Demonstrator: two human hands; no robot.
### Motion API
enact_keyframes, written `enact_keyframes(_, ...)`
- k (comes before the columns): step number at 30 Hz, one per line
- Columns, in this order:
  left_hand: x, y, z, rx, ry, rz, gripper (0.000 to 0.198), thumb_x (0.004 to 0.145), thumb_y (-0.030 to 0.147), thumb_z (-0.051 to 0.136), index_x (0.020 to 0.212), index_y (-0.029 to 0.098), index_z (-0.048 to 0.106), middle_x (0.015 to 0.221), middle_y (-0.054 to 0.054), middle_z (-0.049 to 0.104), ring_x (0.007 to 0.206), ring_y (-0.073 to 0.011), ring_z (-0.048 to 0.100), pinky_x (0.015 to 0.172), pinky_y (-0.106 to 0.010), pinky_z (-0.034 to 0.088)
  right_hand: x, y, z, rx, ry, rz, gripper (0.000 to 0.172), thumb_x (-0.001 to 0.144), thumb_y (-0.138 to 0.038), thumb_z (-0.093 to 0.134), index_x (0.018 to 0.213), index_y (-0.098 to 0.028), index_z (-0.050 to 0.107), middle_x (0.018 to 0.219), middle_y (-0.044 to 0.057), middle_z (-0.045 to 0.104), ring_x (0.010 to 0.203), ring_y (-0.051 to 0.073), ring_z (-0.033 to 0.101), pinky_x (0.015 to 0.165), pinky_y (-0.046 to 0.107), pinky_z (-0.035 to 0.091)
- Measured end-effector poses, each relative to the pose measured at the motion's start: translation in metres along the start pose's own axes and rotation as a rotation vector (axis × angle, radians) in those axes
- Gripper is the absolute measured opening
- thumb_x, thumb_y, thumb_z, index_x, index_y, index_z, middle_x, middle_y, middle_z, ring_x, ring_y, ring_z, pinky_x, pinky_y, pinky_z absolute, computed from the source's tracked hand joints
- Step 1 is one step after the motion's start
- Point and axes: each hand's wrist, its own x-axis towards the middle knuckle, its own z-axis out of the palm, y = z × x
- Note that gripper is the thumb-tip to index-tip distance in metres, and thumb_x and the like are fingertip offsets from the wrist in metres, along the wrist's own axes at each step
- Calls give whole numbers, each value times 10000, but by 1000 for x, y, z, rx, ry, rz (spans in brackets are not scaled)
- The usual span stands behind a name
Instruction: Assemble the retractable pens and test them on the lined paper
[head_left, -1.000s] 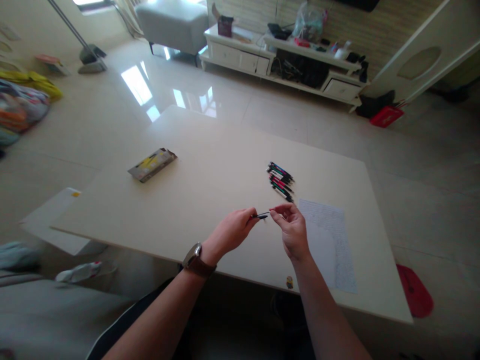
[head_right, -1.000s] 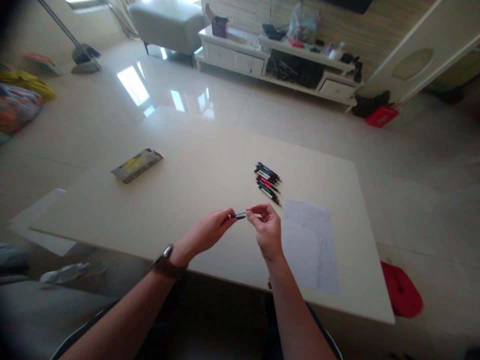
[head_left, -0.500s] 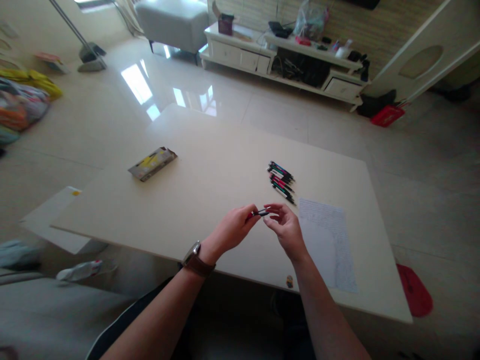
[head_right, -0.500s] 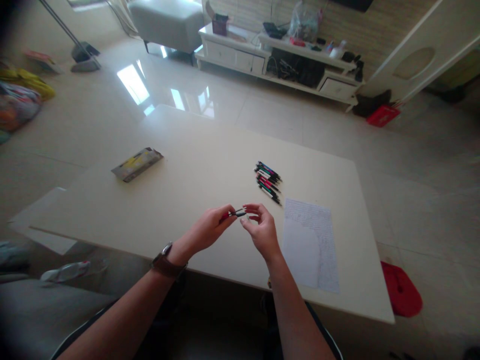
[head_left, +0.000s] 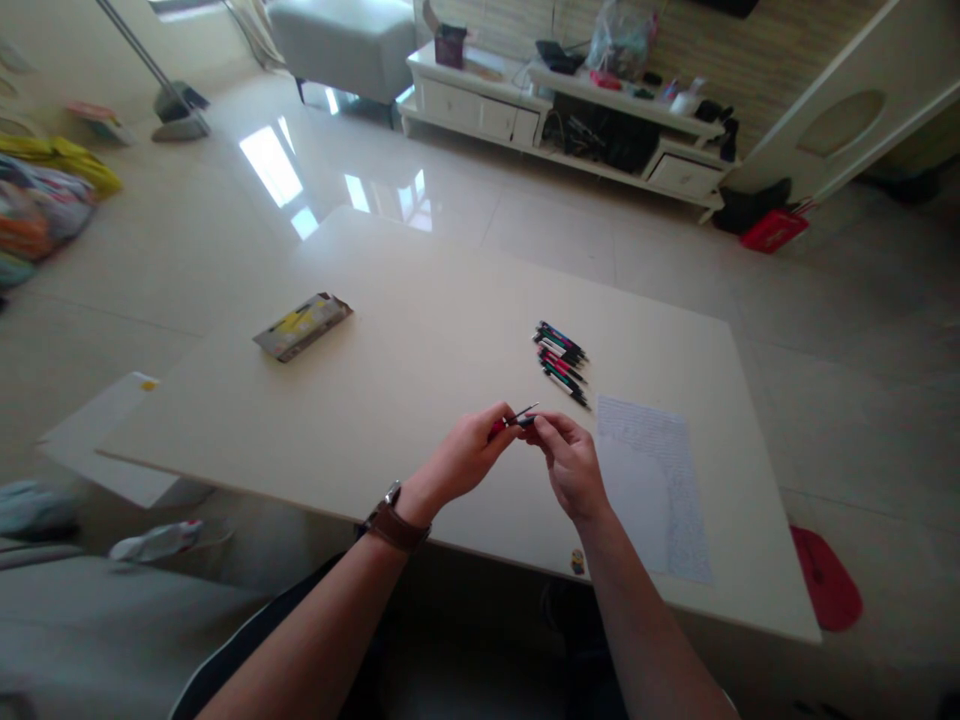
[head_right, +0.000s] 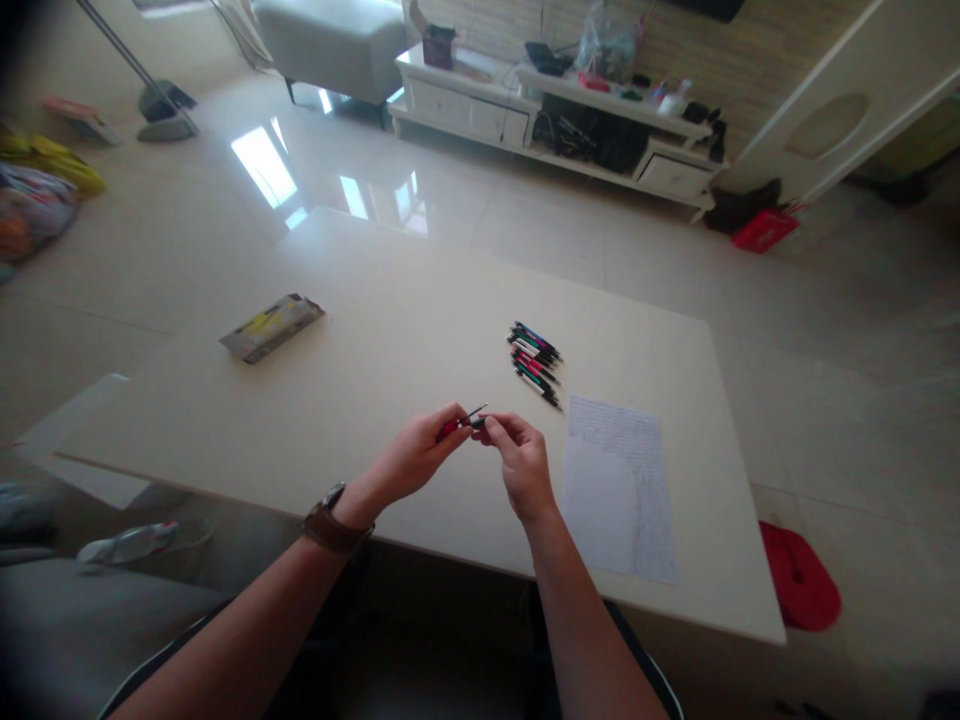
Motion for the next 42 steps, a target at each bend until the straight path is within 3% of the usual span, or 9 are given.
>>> enact_keyframes(3,0,-3,1,28,-4,-4,194,968,352,488,908,185,566,653,59,492,577,-93,398,538,-226,278,1,-1,0,10,50,-22,187,810,-368,749,903,-206,764,869,44,742,763,160,672,766,325,525)
enact_keyframes(6,-1,-6,1,87,1,-21,190,950,368,528,1037,201,557,628,75,452,568,-101,393,537,-233,270,5,-6,-5,57,201,-73,150,789,-330,758,867,-202,753,834,27,736,725,146,673,736,307,524)
enact_keyframes(9,-2,-6,0,136,1,-11,206,963,364,509,1094,210,545,641,68,474,589,-110,420,565,-245,283,9,-12,-12,137,340,-99,123,760,-302,761,828,-204,730,806,7,726,685,129,666,725,299,531)
enact_keyframes(11,-2,-5,-1,156,-9,10,190,986,354,457,1060,208,553,669,50,510,613,-117,447,587,-253,297,11,-14,-15,160,362,-109,118,757,-294,753,829,-206,719,819,4,725,691,128,668,747,310,541)
enact_keyframes(15,-3,-3,-2,182,-22,32,219,1004,335,390,958,203,559,721,17,561,639,-127,476,604,-259,317,11,-15,-15,156,350,-134,124,772,-299,744,858,-214,716,870,8,732,708,127,675,769,315,545)
enact_keyframes(28,-2,-6,0,201,-28,36,206,994,321,413,918,202,563,744,6,592,643,-130,490,598,-261,337,10,-13,-13,126,318,-134,123,789,-311,740,863,-218,709,884,8,722,737,131,673,802,330,538)
enact_keyframes(34,-4,-13,3,191,3,22,138,948,278,515,1057,195,495,838,-9,583,722,-152,521,651,-272,395,6,-10,-8,15,179,-70,159,797,-336,737,877,-200,725,850,29,719,744,155,672,770,335,530)
enact_keyframes(37,-3,-17,5,191,64,73,48,932,204,518,966,188,488,975,-46,567,798,-153,517,721,-283,423,4,-6,-7,-44,124,-71,179,809,-344,727,911,-197,730,835,35,723,768,169,679,761,333,524)
enact_keyframes(42,1,-15,-1,199,81,74,40,913,198,580,877,186,569,918,-26,590,758,-143,527,685,-270,409,4,-7,-9,-158,104,-86,177,821,-358,711,901,-202,735,806,35,732,758,176,683,750,333,527)
